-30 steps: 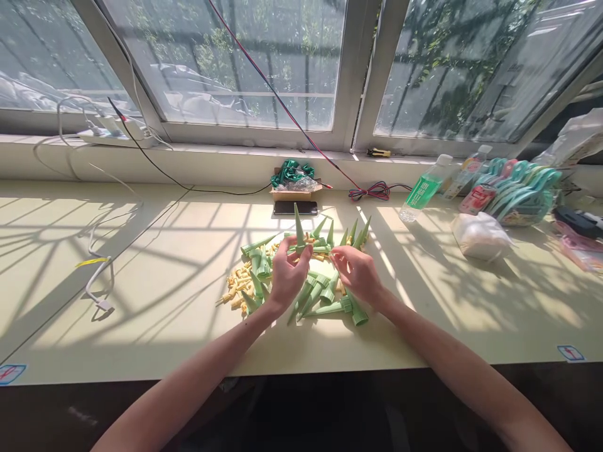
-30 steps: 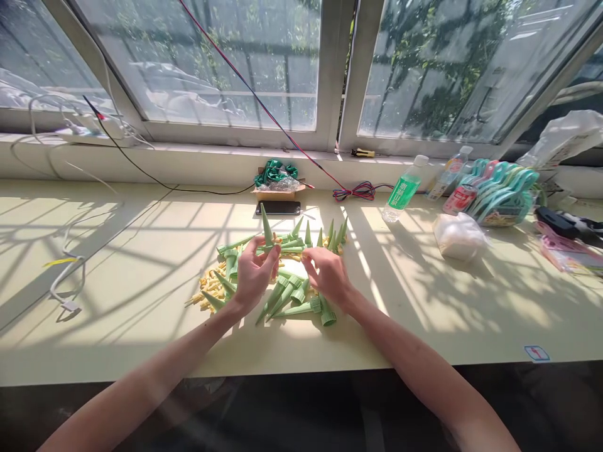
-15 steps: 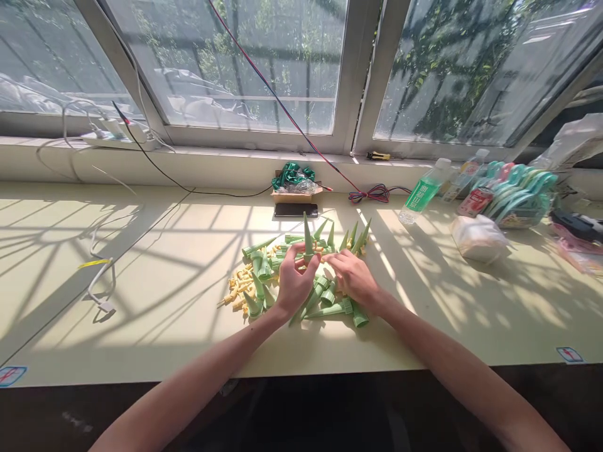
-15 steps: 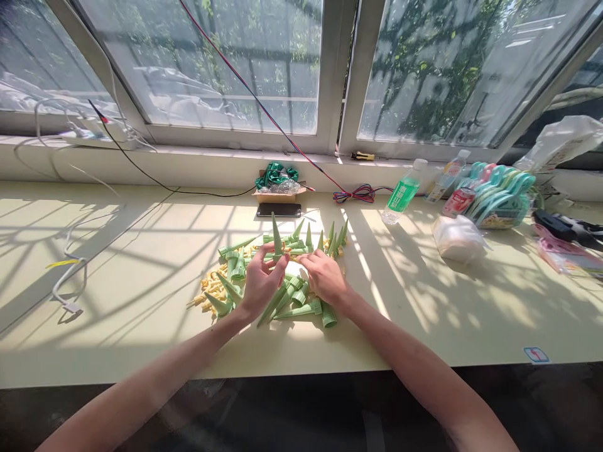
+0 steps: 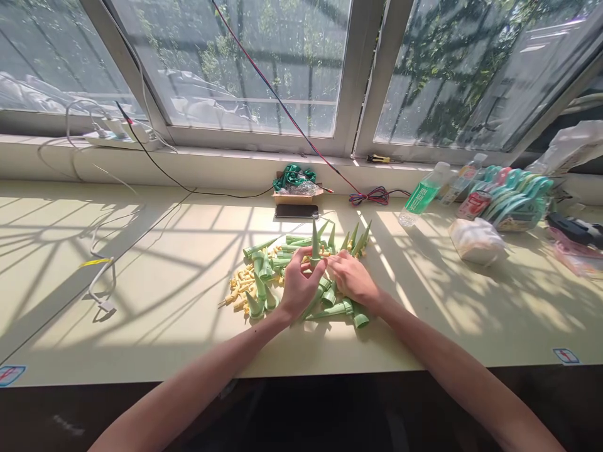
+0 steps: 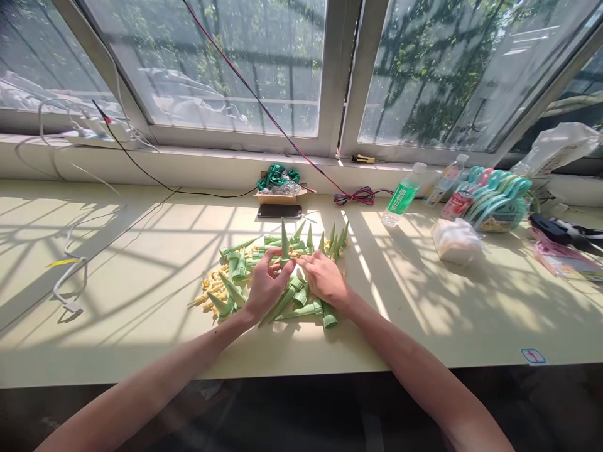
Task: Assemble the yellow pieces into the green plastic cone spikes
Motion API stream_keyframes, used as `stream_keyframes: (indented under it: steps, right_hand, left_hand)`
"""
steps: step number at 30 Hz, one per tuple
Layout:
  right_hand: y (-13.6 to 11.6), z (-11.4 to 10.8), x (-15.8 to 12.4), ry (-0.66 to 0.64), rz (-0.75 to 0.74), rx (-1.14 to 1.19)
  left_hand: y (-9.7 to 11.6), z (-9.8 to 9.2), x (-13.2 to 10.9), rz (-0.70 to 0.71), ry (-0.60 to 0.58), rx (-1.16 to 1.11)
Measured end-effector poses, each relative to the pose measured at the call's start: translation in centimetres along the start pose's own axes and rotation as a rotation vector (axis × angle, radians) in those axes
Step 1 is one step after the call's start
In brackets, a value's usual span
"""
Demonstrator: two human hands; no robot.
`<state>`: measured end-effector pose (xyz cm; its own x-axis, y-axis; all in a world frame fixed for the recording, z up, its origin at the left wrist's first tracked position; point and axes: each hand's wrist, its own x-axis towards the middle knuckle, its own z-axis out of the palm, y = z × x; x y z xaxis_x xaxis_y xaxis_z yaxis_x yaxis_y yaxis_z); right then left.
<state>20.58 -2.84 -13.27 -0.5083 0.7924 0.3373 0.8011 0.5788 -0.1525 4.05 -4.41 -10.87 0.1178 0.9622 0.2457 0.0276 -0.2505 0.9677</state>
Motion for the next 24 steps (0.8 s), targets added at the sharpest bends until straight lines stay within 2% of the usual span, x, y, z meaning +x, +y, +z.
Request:
stream_keyframes:
  steps: [24]
  right_hand:
    - [0.23, 0.09, 0.04, -0.002, 0.061, -0.051]
  left_hand:
    - [-0.49, 0.28, -0.2, 0.035, 0.0, 0.076]
